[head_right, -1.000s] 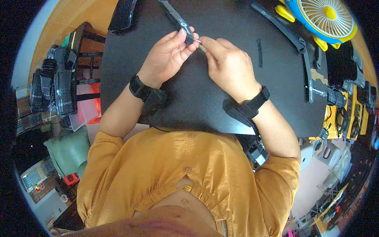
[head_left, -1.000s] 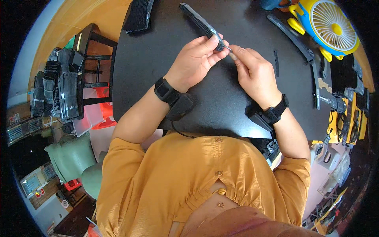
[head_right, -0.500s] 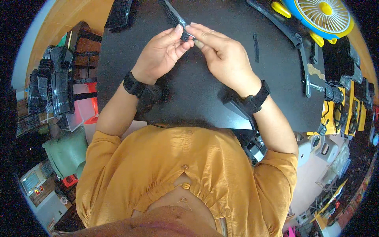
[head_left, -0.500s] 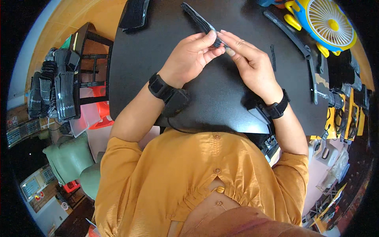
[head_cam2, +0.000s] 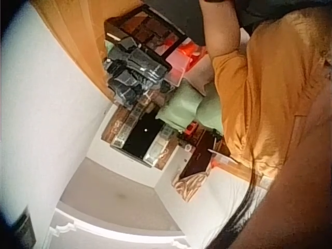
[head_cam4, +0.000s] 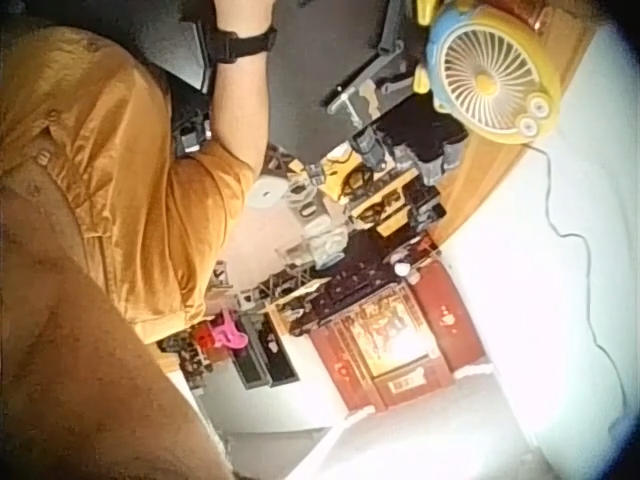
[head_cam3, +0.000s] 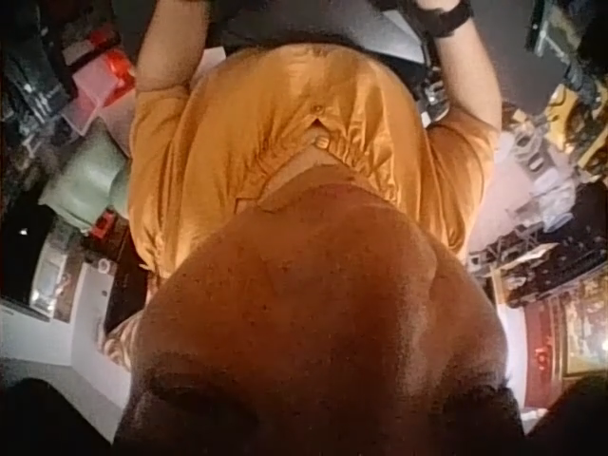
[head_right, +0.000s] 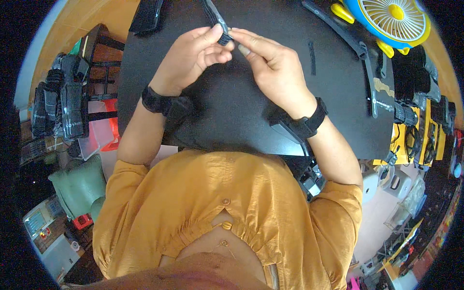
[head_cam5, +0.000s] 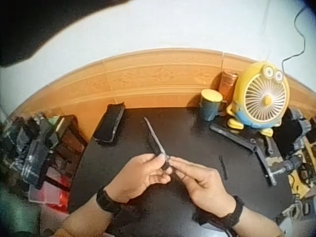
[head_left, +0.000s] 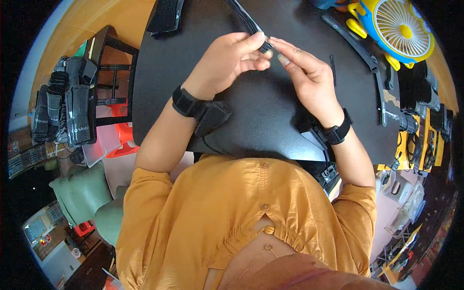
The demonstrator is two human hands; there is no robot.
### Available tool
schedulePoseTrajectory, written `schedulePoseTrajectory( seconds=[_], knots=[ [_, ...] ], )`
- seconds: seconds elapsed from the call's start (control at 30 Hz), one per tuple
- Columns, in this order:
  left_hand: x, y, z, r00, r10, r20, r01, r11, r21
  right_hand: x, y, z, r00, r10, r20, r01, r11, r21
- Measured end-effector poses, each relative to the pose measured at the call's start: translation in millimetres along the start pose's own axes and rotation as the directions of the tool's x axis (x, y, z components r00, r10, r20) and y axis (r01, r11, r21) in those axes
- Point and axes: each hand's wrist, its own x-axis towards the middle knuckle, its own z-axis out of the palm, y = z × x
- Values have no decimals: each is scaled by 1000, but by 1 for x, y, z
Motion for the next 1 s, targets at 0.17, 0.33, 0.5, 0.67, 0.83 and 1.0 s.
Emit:
schedulePoseTrajectory(
  seconds=[0.17,0.33,0.5,0.67,0.83,1.0],
  knots=[
    [-7,-8,4,953,300,-49,-166,648,743,-3,-1,1,999,-40,-1,39,994,-98],
    [-7,-8,5,918,392,60,-305,601,739,-3,-1,-1,993,-112,23,112,994,-3],
    [-5,-7,0,894,419,158,-386,543,746,-2,-1,-2,994,-111,0,111,994,12],
    [-7,-14,6,880,456,132,-429,644,633,-1,-13,-12,966,257,18,-257,958,129],
    [-12,-15,17,874,481,65,-417,676,607,4,-8,-18,946,322,-48,-283,886,368],
    [-16,-20,23,882,467,60,-410,700,584,2,-7,-1,979,186,-83,-150,935,321]
  ],
)
